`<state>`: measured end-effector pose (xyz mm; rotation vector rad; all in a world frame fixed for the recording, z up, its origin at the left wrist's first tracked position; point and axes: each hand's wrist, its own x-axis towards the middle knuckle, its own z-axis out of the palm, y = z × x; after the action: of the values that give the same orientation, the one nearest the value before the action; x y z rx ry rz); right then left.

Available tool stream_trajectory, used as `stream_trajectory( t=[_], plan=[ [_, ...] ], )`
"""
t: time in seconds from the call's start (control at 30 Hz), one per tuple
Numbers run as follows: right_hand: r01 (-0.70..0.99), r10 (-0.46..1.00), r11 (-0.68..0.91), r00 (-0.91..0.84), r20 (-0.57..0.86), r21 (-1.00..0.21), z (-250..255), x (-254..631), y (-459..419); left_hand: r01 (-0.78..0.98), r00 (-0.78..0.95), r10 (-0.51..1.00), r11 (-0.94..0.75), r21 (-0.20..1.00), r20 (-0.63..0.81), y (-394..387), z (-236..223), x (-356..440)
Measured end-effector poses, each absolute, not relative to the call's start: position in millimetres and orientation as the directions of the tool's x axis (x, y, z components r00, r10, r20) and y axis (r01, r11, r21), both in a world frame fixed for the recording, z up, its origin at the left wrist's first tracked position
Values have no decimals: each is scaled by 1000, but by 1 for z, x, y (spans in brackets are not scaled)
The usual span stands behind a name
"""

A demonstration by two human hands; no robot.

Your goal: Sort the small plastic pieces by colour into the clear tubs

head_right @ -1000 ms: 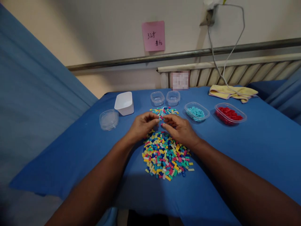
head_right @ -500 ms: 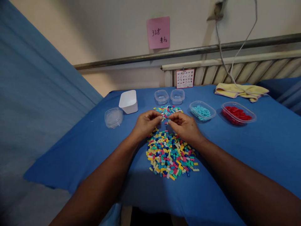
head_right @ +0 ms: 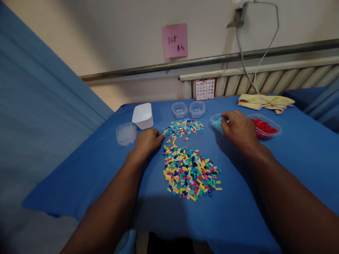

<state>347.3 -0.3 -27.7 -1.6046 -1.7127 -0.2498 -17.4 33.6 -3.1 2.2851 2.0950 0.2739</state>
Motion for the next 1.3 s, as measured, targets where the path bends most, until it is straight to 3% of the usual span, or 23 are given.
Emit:
stream_trajectory(
  t=[0.13,0.33,0.4,0.43,0.5,0.57,0.7,0.87,0.97,1.03,1.13,1.2,1.3],
  plan=[
    [923,732,253,13,682,-290,-32,338,-1,978,143,984,-157,139,104,33,-1,-15],
    [773,727,547,-249,639,-322,-38,287,-15,955,235,965,-251,159,114,34,-2,-18],
    [698,734,613,-330,594,-370,-43,272,-19,922,240,959,-275,274,154,35,-3,-16],
    [660,738,630,-345,580,-408,-45,265,-20,875,235,959,-281,395,160,35,-4,-13],
    [586,761,627,-322,562,-513,-47,255,-23,674,241,961,-265,690,133,33,-5,-4],
    [494,795,598,-267,545,-631,-47,247,-25,397,268,958,-203,895,99,29,-6,10],
    [346,813,581,-202,546,-737,-46,237,-25,101,330,943,-80,992,42,16,-8,37],
    [374,833,549,-167,528,-748,-50,239,-22,76,350,936,19,997,-45,12,-15,47],
    [351,863,506,-194,467,-788,-53,241,-21,181,334,942,-41,983,-22,19,-21,39],
    [356,884,468,-176,433,-809,-55,240,-21,372,258,957,-225,901,133,26,-23,29],
    [350,918,395,-129,374,-849,-58,239,-19,733,232,904,-405,547,360,37,-23,13],
    [339,933,358,-108,342,-870,-60,238,-17,854,301,882,-419,310,363,43,-22,8],
    [316,942,336,-97,322,-887,-62,238,-15,901,381,872,-424,89,307,47,-21,9]
  ],
)
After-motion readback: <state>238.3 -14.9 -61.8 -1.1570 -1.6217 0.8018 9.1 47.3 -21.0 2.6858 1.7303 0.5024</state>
